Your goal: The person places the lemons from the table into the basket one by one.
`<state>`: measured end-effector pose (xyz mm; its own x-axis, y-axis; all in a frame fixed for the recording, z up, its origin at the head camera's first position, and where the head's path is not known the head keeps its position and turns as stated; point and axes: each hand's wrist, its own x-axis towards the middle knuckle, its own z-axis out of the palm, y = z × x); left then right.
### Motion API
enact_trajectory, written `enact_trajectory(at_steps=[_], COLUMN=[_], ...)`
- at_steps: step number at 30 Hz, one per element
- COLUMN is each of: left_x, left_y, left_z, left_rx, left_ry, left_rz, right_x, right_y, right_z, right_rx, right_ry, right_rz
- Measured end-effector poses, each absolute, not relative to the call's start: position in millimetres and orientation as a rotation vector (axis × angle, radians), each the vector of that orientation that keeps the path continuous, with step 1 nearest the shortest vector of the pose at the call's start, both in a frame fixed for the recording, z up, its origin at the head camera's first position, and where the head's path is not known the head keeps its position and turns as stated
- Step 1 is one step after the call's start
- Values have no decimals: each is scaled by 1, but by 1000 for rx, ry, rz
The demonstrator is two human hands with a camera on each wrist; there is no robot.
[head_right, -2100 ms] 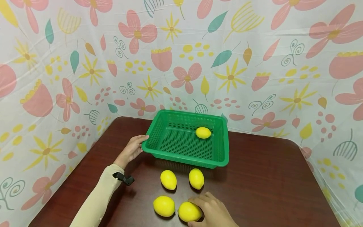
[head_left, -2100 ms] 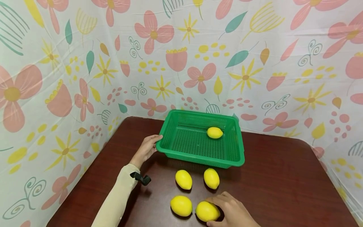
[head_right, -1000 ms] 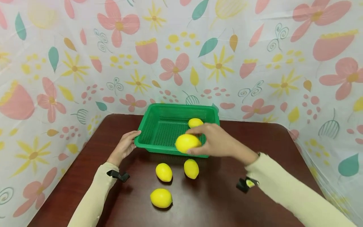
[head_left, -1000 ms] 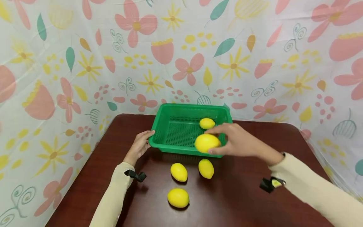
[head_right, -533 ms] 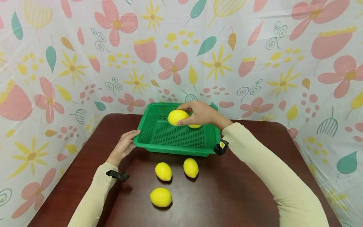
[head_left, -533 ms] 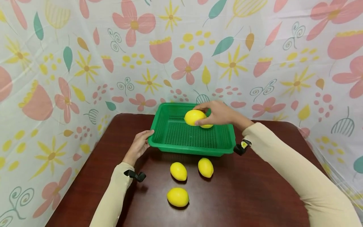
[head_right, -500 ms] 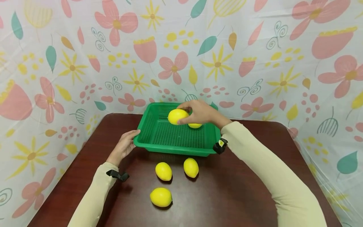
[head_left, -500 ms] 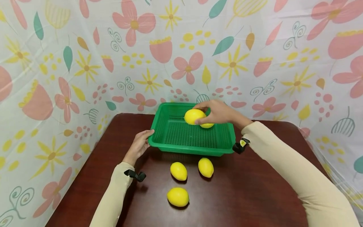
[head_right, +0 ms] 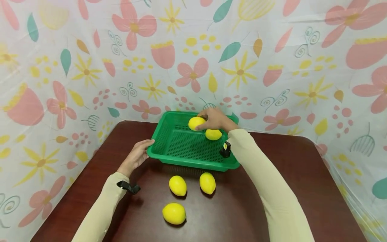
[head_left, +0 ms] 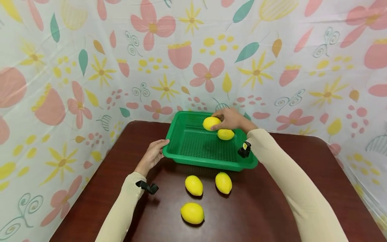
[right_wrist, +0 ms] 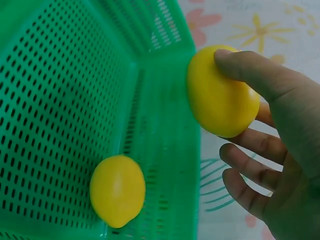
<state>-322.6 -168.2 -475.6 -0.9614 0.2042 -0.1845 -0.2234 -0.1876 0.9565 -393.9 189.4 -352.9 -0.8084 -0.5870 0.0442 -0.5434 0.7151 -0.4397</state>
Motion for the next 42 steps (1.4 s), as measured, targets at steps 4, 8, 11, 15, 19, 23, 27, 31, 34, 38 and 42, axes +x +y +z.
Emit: enact_trajectory(at_steps=[4, 8, 11, 15, 19, 23, 27, 31, 34, 38, 42], left_x=[-323, -324, -324, -323, -323, -323, -323, -322, -321, -321, -321], left_y=[-167, -168, -168, -166, -166, -167, -169, -170, -170, -169, -170], left_z=[-476, -477, -477, -476, -477, -478, -479, -480, -479, -478, -478], left_rx=[-13, -25, -32, -32, -33, -25, -10, 11, 18, 34, 32], left_ry=[1795, 1788, 1787, 1783, 1780, 1784, 1783, 1789, 1797, 1813, 1817], left_rz=[2225, 2229, 2231, 2229, 2236, 2248, 2254, 2252, 2244, 2227, 2226], right_x=[-406, -416, -421, -423, -424, -426, -430, -432, -432, -430, -430], right_y=[189, 185, 181, 176, 173, 169, 164, 160, 158, 155, 152], right_z=[-369, -385, -396, -408, -418, -426, -435, -442, -447, -448, -447], right_rx=[-874, -809, -752, -648, -577, -539, -516, -518, -522, -507, -498], right_ry=[2815, 2816, 2809, 2791, 2788, 2790, 2786, 2790, 2795, 2800, 2803], right_rz=[-666, -694, -698, -683, -673, -685, -681, -665, -654, -616, -580])
